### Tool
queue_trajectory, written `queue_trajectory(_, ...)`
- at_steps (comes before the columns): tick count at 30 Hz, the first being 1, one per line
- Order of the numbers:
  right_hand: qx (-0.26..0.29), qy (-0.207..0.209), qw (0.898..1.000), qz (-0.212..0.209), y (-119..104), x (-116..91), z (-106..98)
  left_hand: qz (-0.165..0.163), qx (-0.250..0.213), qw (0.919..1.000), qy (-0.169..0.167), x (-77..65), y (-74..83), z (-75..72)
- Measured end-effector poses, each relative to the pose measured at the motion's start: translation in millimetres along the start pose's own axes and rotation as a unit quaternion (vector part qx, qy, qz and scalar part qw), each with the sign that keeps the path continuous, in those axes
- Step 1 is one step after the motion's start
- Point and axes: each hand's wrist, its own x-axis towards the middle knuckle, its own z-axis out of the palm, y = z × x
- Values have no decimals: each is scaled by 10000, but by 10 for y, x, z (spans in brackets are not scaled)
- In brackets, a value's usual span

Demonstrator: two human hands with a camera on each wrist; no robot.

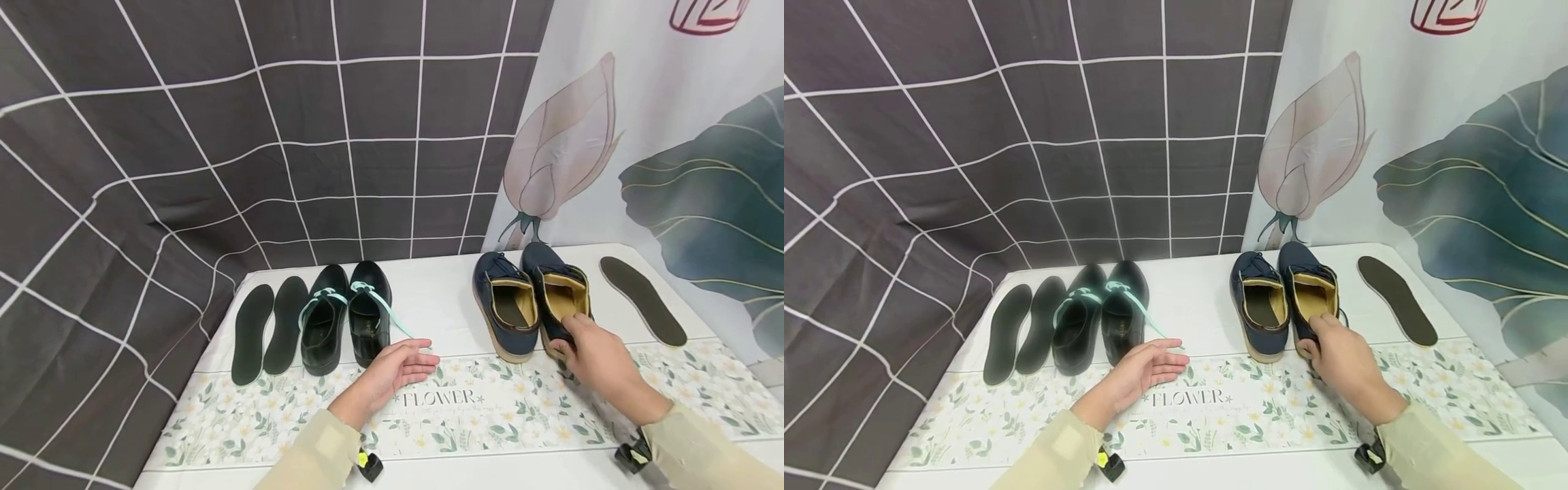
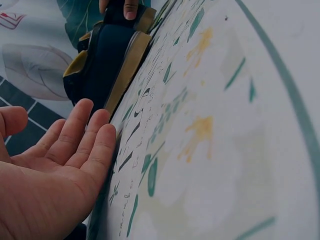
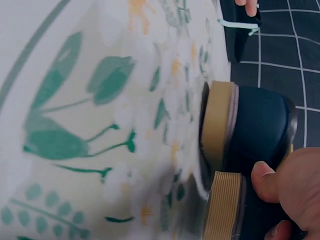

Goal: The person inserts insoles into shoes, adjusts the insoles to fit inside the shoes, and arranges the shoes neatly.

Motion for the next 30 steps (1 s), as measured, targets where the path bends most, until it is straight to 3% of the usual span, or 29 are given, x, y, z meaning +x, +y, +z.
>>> queue_trajectory(13, -282, 911, 9944, -458, -232, 36, -269, 6, 19, 10000, -4, -30, 15, -29)
queue_trajectory(19, -171, 1164, 9911, -619, -422, 45, -401, 29, 39, 10000, -47, -47, 47, -12)
queue_trajectory(30, 112, 1603, 9778, -1342, -777, 24, -481, 217, 78, 9997, -87, -71, 115, 45)
